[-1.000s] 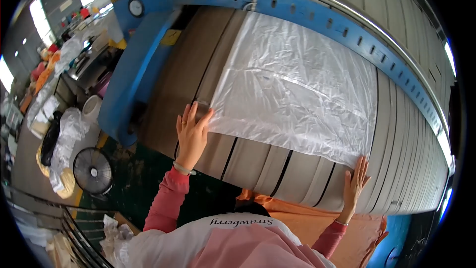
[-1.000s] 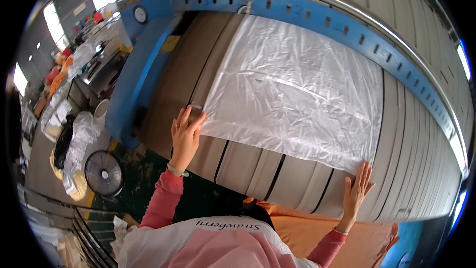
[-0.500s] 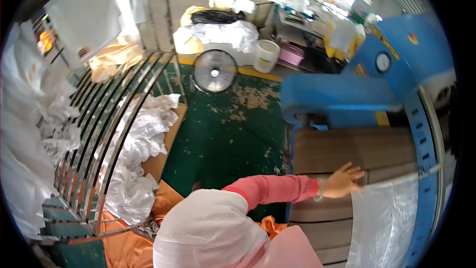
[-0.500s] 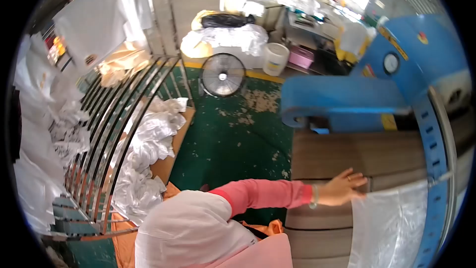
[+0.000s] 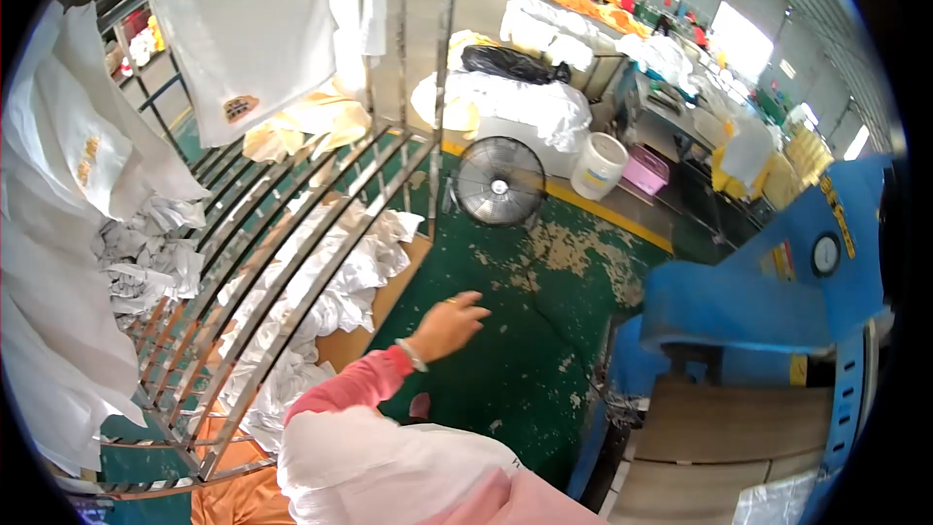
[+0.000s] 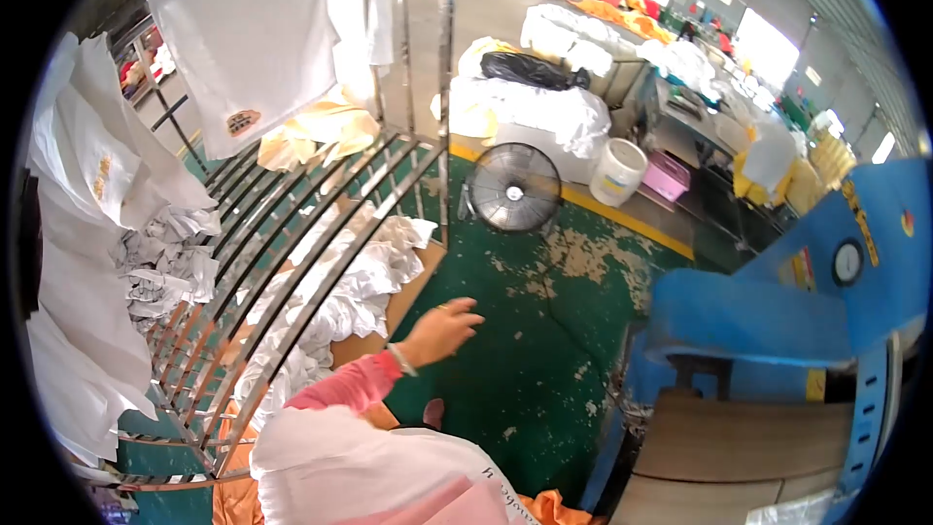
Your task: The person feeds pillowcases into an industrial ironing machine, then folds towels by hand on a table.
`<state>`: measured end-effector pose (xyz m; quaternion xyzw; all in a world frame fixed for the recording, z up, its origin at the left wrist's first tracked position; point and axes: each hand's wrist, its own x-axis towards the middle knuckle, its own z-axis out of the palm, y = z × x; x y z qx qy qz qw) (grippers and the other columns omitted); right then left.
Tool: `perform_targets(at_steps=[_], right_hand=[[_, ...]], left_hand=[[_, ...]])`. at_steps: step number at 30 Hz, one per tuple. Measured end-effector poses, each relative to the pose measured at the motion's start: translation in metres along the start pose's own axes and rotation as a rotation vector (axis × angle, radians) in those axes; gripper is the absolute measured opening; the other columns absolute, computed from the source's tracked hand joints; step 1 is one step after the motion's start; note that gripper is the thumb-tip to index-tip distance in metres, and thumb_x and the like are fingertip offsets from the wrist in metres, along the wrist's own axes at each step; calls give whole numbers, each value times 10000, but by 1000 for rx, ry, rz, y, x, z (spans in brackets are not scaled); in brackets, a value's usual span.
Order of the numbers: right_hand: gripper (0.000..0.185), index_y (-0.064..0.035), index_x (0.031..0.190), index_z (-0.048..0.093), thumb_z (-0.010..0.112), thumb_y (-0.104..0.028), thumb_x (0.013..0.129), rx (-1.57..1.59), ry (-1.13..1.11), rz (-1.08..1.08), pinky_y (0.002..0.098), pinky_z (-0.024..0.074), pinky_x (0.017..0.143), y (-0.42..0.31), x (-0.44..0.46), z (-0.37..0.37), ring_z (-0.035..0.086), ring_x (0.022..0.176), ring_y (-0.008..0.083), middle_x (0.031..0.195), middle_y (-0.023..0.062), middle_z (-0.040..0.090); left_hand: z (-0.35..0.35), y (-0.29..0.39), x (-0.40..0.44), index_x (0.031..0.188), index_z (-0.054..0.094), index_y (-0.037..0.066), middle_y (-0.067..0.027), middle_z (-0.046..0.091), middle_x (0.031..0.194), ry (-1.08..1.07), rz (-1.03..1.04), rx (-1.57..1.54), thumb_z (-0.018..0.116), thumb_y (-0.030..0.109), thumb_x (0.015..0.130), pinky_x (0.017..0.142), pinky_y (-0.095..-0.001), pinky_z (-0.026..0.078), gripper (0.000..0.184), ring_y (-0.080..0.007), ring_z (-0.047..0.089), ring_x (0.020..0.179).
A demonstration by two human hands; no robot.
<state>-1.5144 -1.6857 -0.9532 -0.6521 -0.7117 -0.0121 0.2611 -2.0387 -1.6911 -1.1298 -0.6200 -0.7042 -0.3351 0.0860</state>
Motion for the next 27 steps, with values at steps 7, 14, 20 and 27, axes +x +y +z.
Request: perform_targets(at_steps=[7, 14, 20, 27], right_hand=[[440, -1, 1240, 550, 626, -66, 811, 400, -102, -367, 383, 355, 1034, -146, 97, 106, 491, 1217, 308, 1305, 196, 518], [337, -76, 1084, 662, 737, -137, 761, 850, -274, -941, 341, 507, 804, -370, 159, 198, 639, 938, 279, 1043, 103, 668], [371, -52, 1189, 590, 667, -190, 853, 1238, -412, -1152, 341, 459, 899, -538, 210, 305, 594, 1048, 264, 1144, 100, 635], [842, -47, 1455, 207, 649, -409, 838, 1162, -54, -977, 436, 319, 1043, -772, 280, 454, 381, 1275, 369, 1410, 226, 359]], left_hand=[[-129, -113, -117, 1145, 520, 66, -199, 564, 1155, -89, -882, 306, 699, 293, 779, 812, -436, 492, 466, -361, 581, 1014], [-120, -147, -223, 1201, 495, 47, -192, 626, 994, 3, -1181, 153, 775, 233, 650, 810, -459, 476, 645, -373, 599, 951], [-114, -156, -209, 910, 641, 42, -179, 658, 812, -49, -1342, 364, 808, 252, 604, 694, -464, 505, 407, -383, 641, 802], [-93, -191, -228, 759, 693, 7, -162, 675, 726, -92, -1562, 489, 803, 332, 575, 646, -462, 505, 389, -364, 664, 729]])
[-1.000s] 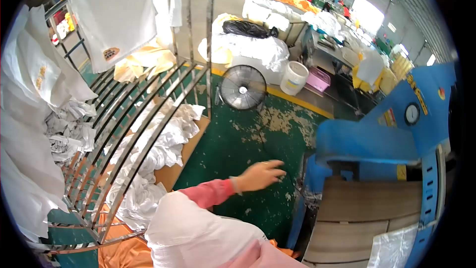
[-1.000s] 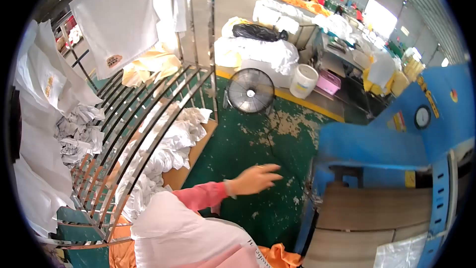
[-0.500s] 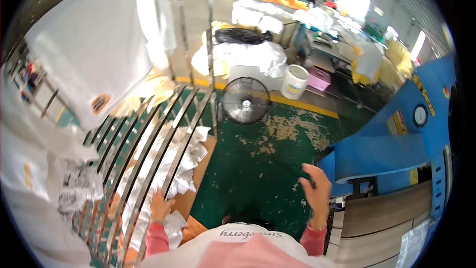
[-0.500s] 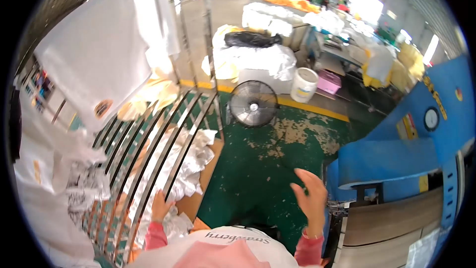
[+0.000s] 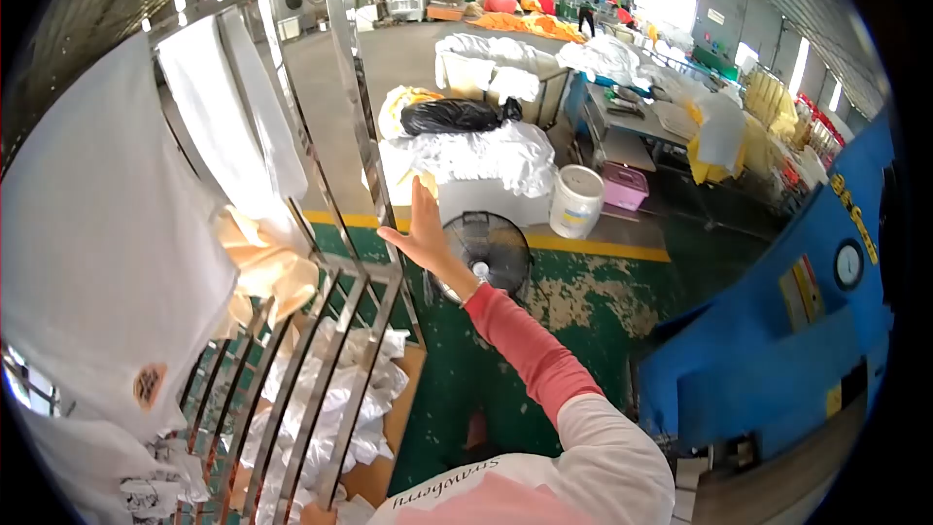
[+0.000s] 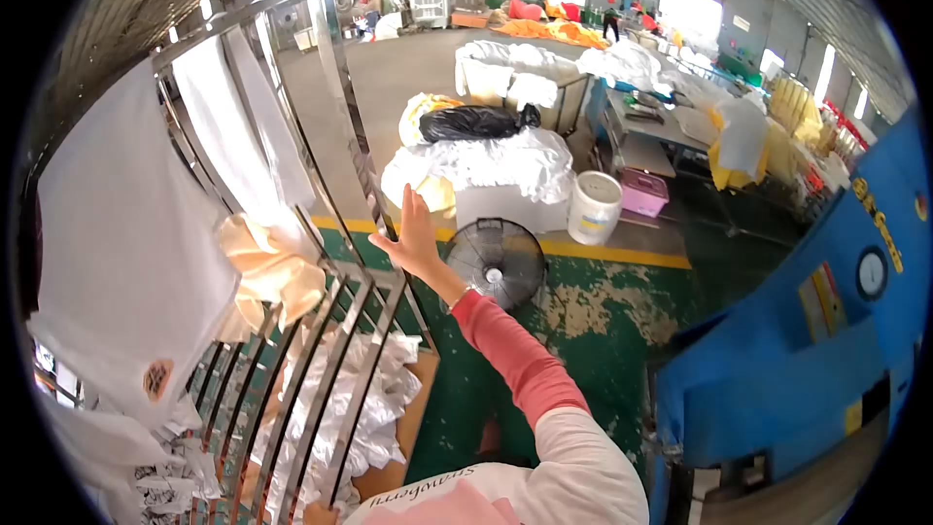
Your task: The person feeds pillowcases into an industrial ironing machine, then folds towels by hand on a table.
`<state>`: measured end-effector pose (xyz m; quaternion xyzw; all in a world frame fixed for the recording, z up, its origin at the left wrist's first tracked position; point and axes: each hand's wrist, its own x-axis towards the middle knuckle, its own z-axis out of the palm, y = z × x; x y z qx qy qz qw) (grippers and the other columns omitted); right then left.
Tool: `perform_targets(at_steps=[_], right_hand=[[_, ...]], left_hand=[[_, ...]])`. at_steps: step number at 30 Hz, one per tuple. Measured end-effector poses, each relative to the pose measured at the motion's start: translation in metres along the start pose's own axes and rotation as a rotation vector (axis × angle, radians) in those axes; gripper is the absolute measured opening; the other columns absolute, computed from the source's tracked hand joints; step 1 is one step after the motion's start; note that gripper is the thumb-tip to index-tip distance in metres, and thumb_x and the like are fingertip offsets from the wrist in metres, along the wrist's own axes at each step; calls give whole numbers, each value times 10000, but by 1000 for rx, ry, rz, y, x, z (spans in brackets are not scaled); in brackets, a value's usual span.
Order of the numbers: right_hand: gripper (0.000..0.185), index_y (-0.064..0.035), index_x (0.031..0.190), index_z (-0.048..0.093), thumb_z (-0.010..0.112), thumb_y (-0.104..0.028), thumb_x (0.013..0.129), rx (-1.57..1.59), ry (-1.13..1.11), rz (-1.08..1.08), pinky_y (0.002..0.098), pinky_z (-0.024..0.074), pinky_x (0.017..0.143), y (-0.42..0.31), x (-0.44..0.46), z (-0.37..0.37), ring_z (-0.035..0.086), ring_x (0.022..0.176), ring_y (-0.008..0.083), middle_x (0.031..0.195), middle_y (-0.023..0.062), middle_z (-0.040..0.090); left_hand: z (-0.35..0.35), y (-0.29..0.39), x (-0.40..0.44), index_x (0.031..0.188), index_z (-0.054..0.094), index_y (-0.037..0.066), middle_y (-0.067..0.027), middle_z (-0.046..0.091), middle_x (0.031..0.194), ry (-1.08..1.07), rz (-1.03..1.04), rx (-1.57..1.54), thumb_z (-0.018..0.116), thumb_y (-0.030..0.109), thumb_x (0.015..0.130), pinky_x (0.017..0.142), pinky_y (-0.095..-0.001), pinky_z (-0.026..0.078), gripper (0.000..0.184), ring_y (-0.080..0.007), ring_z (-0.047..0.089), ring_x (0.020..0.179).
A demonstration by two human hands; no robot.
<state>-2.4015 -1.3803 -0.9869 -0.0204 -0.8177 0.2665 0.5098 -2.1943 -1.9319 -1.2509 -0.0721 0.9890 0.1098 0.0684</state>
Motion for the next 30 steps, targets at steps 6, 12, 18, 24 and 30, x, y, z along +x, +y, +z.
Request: perform_targets(at_steps=[6, 12, 18, 24, 30], right_hand=[[825, -39, 1397, 252, 730, -248, 758, 517, -87, 182, 379, 494, 784, 59, 32, 110, 501, 1108, 342, 1261, 212, 422], [501, -16, 1137, 434, 653, -42, 687, 277, 25, -3, 397, 455, 502, 92, 25, 139, 555, 531, 327, 601, 106, 521], [455, -12, 1106, 453, 622, -9, 683, 371, 4, -24, 355, 442, 480, 114, 39, 165, 530, 492, 276, 569, 77, 496], [457, -16, 1098, 454, 623, -26, 673, 363, -5, -50, 356, 454, 490, 144, 72, 204, 541, 500, 273, 583, 64, 511], [436, -31, 1078, 450, 625, -56, 679, 332, -24, -12, 376, 463, 500, 189, 138, 296, 571, 533, 304, 601, 69, 530]], left_hand=[[-9, 0, -11, 866, 700, 32, -208, 668, 760, -147, -88, -19, 696, 286, 668, 639, -472, 490, 322, -339, 673, 730], [-15, 29, -17, 819, 687, 21, -224, 644, 715, -102, -118, -58, 626, 259, 724, 624, -462, 481, 263, -373, 646, 695], [4, 53, 2, 748, 674, 1, -220, 620, 637, -62, -97, -71, 610, 293, 763, 551, -454, 441, 299, -380, 618, 596], [22, 104, 31, 689, 658, -19, -235, 598, 612, -58, -155, -60, 605, 303, 782, 544, -450, 423, 340, -374, 606, 576], [26, 166, 128, 697, 667, -10, -215, 620, 642, -161, -247, -62, 670, 317, 713, 569, -450, 445, 327, -370, 619, 608]])
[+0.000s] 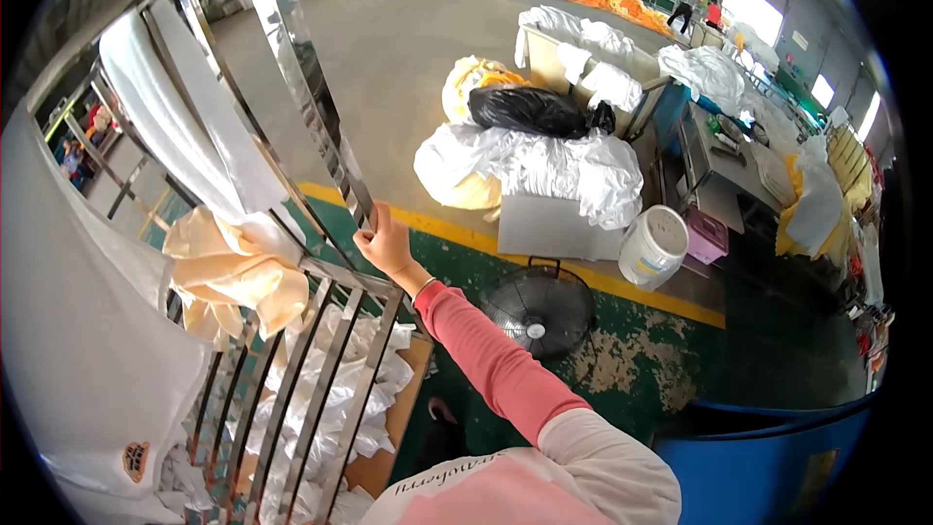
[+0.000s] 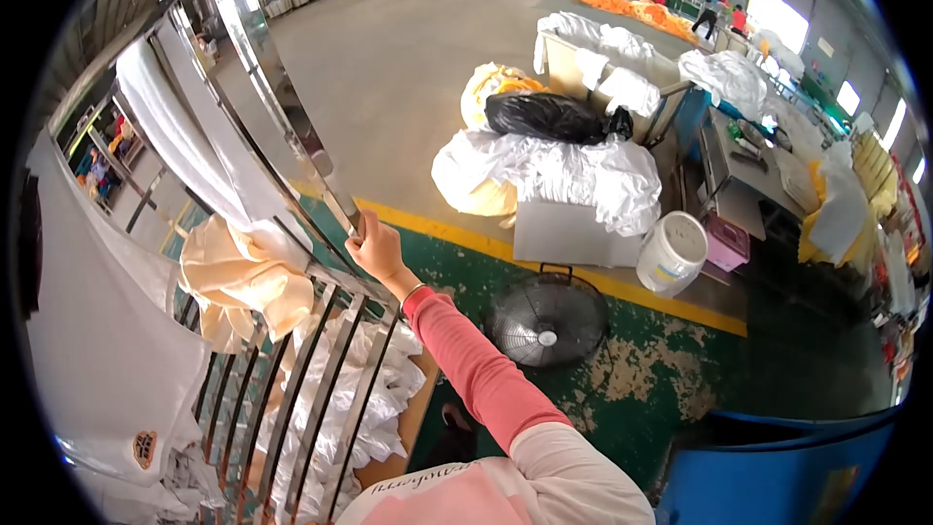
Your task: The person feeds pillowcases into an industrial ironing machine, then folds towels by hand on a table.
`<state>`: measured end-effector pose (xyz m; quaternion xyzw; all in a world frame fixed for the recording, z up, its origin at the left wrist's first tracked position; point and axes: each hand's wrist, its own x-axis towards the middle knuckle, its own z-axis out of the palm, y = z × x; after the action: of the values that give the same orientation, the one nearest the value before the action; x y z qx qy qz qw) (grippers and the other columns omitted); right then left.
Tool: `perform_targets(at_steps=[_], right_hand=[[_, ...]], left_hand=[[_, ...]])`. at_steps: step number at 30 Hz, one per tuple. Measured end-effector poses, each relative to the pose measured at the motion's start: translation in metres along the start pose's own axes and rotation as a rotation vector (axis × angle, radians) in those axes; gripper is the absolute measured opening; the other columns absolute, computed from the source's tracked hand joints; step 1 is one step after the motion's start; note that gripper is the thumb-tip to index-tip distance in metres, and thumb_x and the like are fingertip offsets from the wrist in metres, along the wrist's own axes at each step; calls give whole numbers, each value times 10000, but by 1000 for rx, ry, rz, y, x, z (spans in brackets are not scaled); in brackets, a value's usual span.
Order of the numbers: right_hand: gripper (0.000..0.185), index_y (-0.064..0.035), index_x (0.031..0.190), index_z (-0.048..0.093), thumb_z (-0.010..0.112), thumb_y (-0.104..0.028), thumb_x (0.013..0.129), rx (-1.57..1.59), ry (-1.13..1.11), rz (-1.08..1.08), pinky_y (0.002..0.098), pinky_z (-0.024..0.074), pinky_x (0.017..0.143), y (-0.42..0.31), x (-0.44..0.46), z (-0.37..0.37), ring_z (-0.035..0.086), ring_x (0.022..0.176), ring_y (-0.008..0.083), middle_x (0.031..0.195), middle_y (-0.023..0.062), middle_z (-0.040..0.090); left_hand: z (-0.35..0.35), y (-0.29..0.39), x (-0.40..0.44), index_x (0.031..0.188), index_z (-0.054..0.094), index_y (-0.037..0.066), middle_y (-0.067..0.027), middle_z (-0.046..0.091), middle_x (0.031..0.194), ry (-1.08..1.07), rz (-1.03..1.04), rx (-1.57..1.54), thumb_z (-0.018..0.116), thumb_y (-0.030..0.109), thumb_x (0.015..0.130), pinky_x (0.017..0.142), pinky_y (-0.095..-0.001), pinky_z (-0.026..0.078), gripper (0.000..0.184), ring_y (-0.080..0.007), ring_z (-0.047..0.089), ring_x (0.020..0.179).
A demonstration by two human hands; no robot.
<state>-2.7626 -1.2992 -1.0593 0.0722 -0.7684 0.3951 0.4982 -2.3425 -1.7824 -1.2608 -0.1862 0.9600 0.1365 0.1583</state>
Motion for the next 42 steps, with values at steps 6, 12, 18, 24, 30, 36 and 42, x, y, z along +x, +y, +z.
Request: perform_targets(at_steps=[6, 12, 18, 24, 30, 36, 42], right_hand=[[417, -68, 1097, 426, 623, -103, 731, -52, -66, 148, 456, 476, 512, 71, 81, 81, 598, 568, 365, 685, 119, 598], [398, -122, 1109, 387, 606, -136, 777, 25, -105, 348, 501, 448, 545, 122, 165, 161, 603, 715, 421, 757, 172, 618], [396, -111, 1122, 379, 593, -159, 792, 90, -235, 334, 513, 451, 576, 180, 236, 238, 597, 729, 447, 779, 220, 618], [426, -94, 1177, 400, 595, -186, 811, 185, -305, 306, 460, 468, 638, 268, 292, 351, 612, 786, 393, 843, 194, 612], [427, -62, 1139, 397, 665, -199, 837, 477, -370, 262, 425, 462, 695, 317, 342, 413, 606, 789, 328, 869, 140, 575], [392, -68, 1108, 398, 664, -141, 830, 494, -454, 248, 433, 445, 698, 365, 397, 503, 603, 816, 358, 880, 156, 576], [369, -63, 1070, 388, 661, -133, 832, 505, -593, 300, 452, 448, 700, 406, 462, 545, 591, 856, 372, 940, 145, 562]], left_hand=[[-28, 96, 77, 711, 679, 1, -191, 644, 676, -12, -113, 11, 741, 340, 636, 601, -449, 471, 353, -368, 636, 652], [-64, 184, 141, 724, 690, 13, -168, 667, 710, 25, -213, 11, 811, 364, 558, 632, -448, 496, 407, -365, 654, 696], [-90, 269, 200, 721, 701, 23, -191, 662, 707, 46, -281, -14, 743, 292, 641, 671, -453, 512, 284, -374, 659, 735], [-100, 347, 309, 669, 689, 10, -209, 649, 671, 153, -202, 8, 726, 235, 635, 623, -442, 516, 230, -371, 657, 683], [-116, 471, 446, 664, 683, 7, -204, 643, 653, 39, -89, 23, 712, 243, 649, 604, -443, 498, 238, -358, 643, 653], [-138, 594, 560, 658, 678, 4, -199, 636, 635, -12, -1, 33, 697, 251, 663, 586, -443, 480, 247, -344, 629, 624], [-144, 674, 657, 652, 672, 2, -194, 629, 618, -59, 9, 31, 683, 259, 677, 567, -444, 462, 258, -330, 614, 594]])
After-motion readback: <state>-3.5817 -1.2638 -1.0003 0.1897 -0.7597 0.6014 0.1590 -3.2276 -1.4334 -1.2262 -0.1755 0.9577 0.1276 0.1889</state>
